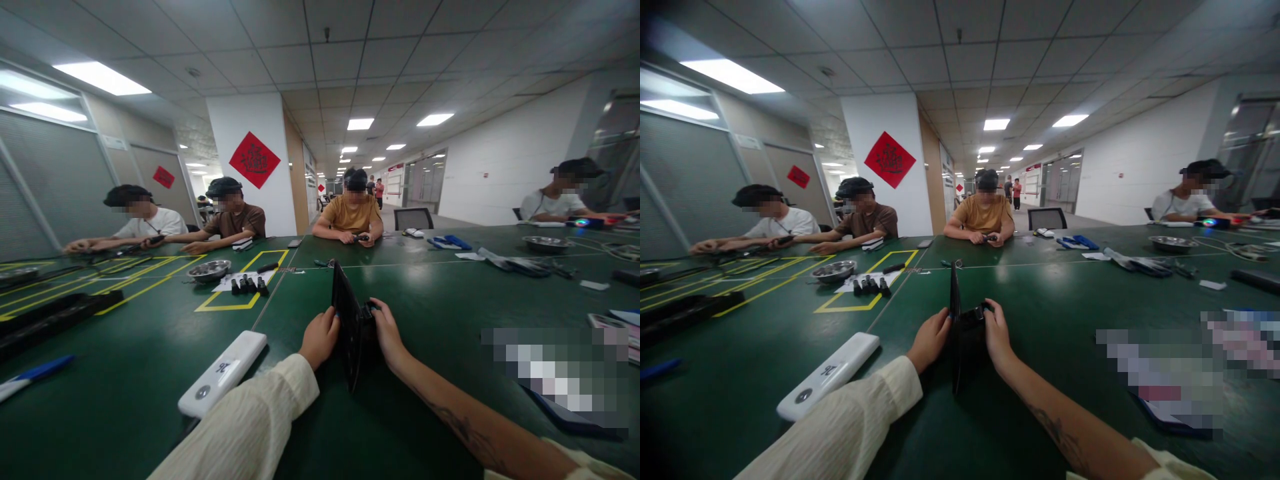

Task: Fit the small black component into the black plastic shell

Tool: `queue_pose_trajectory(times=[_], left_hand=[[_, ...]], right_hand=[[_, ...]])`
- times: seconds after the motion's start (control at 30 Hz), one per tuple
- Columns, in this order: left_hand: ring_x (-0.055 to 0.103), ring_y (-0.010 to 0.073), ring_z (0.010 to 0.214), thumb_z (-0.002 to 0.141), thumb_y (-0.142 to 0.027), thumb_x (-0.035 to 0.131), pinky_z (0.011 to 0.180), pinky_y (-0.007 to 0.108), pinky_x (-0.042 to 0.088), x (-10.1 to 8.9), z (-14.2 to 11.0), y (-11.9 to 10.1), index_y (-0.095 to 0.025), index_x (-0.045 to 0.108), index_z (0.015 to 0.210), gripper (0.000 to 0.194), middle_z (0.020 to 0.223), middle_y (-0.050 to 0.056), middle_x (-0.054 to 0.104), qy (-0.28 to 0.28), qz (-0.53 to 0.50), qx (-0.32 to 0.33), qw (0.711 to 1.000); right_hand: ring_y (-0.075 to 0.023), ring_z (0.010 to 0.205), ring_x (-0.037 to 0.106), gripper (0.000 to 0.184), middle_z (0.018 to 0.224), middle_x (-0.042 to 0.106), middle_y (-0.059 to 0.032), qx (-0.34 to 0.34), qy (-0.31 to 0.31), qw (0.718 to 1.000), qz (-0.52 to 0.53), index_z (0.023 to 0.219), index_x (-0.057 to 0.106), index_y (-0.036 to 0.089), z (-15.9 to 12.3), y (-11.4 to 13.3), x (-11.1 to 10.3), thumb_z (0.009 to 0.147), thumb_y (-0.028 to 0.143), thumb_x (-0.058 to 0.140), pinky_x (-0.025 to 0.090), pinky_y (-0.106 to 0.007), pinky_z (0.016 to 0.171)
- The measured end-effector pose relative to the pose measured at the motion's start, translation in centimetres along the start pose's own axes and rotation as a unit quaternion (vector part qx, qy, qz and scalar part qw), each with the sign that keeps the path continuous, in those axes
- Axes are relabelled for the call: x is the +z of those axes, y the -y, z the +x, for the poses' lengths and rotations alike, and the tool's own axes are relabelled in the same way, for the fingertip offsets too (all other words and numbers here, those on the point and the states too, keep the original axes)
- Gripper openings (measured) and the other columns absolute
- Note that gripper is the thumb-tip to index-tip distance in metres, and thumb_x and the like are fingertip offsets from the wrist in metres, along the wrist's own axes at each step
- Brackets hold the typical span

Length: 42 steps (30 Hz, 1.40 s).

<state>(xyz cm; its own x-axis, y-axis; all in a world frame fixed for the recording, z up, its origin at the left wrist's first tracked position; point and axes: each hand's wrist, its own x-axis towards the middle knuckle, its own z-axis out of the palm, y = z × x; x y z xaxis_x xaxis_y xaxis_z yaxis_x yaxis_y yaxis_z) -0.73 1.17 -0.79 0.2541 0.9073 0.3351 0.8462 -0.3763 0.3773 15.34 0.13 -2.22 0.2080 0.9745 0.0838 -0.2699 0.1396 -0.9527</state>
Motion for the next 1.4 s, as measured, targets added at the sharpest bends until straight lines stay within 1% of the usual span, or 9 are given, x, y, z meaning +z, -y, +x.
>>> queue_pose_trajectory(times=[0.13, 0.3, 0.5, 0.6, 0.73, 0.87, 1.1, 1.27, 1.4], left_hand=[[0.058, 0.0178, 0.085, 0.09, -0.032, 0.025, 0.073, 0.026, 0.039, 0.06, 0.06, 0.1, -0.018, 0.052, 0.095, 0.031, 0.085, 0.007, 0.062, -0.012, 0.003, 0.004, 1.0], [0.058, 0.0172, 0.08, 0.09, -0.032, 0.025, 0.071, 0.026, 0.039, -0.24, 0.01, -0.23, -0.018, 0.053, 0.087, 0.031, 0.081, 0.006, 0.061, -0.008, 0.007, -0.001, 1.0], [0.058, 0.0177, 0.088, 0.089, -0.028, 0.028, 0.075, 0.026, 0.039, -0.37, -0.1, -0.48, -0.017, 0.049, 0.095, 0.025, 0.092, 0.007, 0.062, 0.005, 0.003, -0.021, 1.0], [0.058, 0.0181, 0.091, 0.088, -0.029, 0.029, 0.076, 0.026, 0.039, -0.39, -0.19, -0.5, -0.017, 0.047, 0.099, 0.024, 0.095, 0.008, 0.062, 0.005, -0.01, -0.02, 1.0], [0.057, 0.0175, 0.094, 0.088, -0.029, 0.029, 0.079, 0.026, 0.039, -0.34, -0.26, -0.4, -0.018, 0.047, 0.104, 0.026, 0.098, 0.007, 0.062, 0.009, -0.02, -0.029, 0.999], [0.057, 0.0171, 0.097, 0.09, -0.028, 0.023, 0.082, 0.026, 0.039, -0.2, -0.19, -0.19, -0.017, 0.046, 0.108, 0.031, 0.101, 0.008, 0.062, 0.001, -0.028, -0.029, 0.999], [0.057, 0.018, 0.096, 0.089, -0.028, 0.025, 0.081, 0.027, 0.039, -0.15, -0.18, -0.12, -0.016, 0.044, 0.107, 0.028, 0.102, 0.01, 0.061, 0.004, -0.032, -0.021, 0.999], [0.058, 0.0174, 0.09, 0.088, -0.028, 0.029, 0.076, 0.025, 0.04, -0.31, -0.23, -0.26, -0.017, 0.044, 0.102, 0.023, 0.096, 0.008, 0.062, 0.007, -0.043, -0.011, 0.999], [0.059, 0.0175, 0.089, 0.088, -0.028, 0.028, 0.075, 0.025, 0.04, -0.32, -0.27, -0.29, -0.017, 0.044, 0.102, 0.024, 0.095, 0.008, 0.062, 0.009, -0.051, -0.01, 0.999]], right_hand=[[-0.0163, 0.063, 0.053, 0.041, 0.073, 0.057, 0.0016, -0.005, 0.002, 1.0, 0.002, 0.11, 0.048, 0.024, -0.03, 0.03, -0.05, 0.071, 0.038, 0.048, 0.042, -0.028, 0.058], [-0.0159, 0.062, 0.052, 0.041, 0.071, 0.056, 0.0015, 0.002, 0.0, 1.0, 0.002, 0.11, 0.048, 0.024, -0.26, 0.42, 0.02, 0.071, 0.036, 0.047, 0.042, -0.028, 0.056], [-0.0161, 0.064, 0.054, 0.042, 0.074, 0.058, 0.0016, 0.0, -0.01, 1.0, -0.003, 0.11, 0.049, 0.023, 0.0, 0.13, 0.02, 0.07, 0.037, 0.048, 0.042, -0.027, 0.058], [-0.0163, 0.066, 0.054, 0.043, 0.075, 0.059, 0.0018, 0.002, -0.011, 1.0, -0.001, 0.109, 0.05, 0.024, 0.09, -0.01, 0.04, 0.069, 0.038, 0.049, 0.042, -0.027, 0.059], [-0.0163, 0.064, 0.054, 0.044, 0.074, 0.058, 0.0019, 0.009, -0.001, 1.0, 0.009, 0.111, 0.048, 0.025, -0.14, 0.23, 0.12, 0.069, 0.038, 0.049, 0.042, -0.027, 0.057], [-0.0158, 0.062, 0.053, 0.043, 0.073, 0.056, 0.0019, 0.008, 0.001, 1.0, 0.008, 0.111, 0.048, 0.024, -0.33, 0.45, 0.14, 0.07, 0.038, 0.049, 0.041, -0.026, 0.054], [-0.0153, 0.062, 0.052, 0.042, 0.073, 0.056, 0.0016, 0.005, -0.007, 1.0, 0.008, 0.109, 0.048, 0.023, -0.22, 0.4, 0.17, 0.069, 0.037, 0.049, 0.041, -0.026, 0.055], [-0.0155, 0.061, 0.052, 0.044, 0.072, 0.056, 0.0019, 0.008, 0.0, 1.0, 0.009, 0.111, 0.048, 0.023, -0.12, 0.27, 0.12, 0.069, 0.037, 0.049, 0.041, -0.027, 0.054], [-0.0159, 0.062, 0.052, 0.044, 0.072, 0.057, 0.0018, 0.005, 0.002, 1.0, 0.013, 0.111, 0.048, 0.023, -0.03, 0.16, 0.11, 0.07, 0.038, 0.049, 0.042, -0.027, 0.055]])
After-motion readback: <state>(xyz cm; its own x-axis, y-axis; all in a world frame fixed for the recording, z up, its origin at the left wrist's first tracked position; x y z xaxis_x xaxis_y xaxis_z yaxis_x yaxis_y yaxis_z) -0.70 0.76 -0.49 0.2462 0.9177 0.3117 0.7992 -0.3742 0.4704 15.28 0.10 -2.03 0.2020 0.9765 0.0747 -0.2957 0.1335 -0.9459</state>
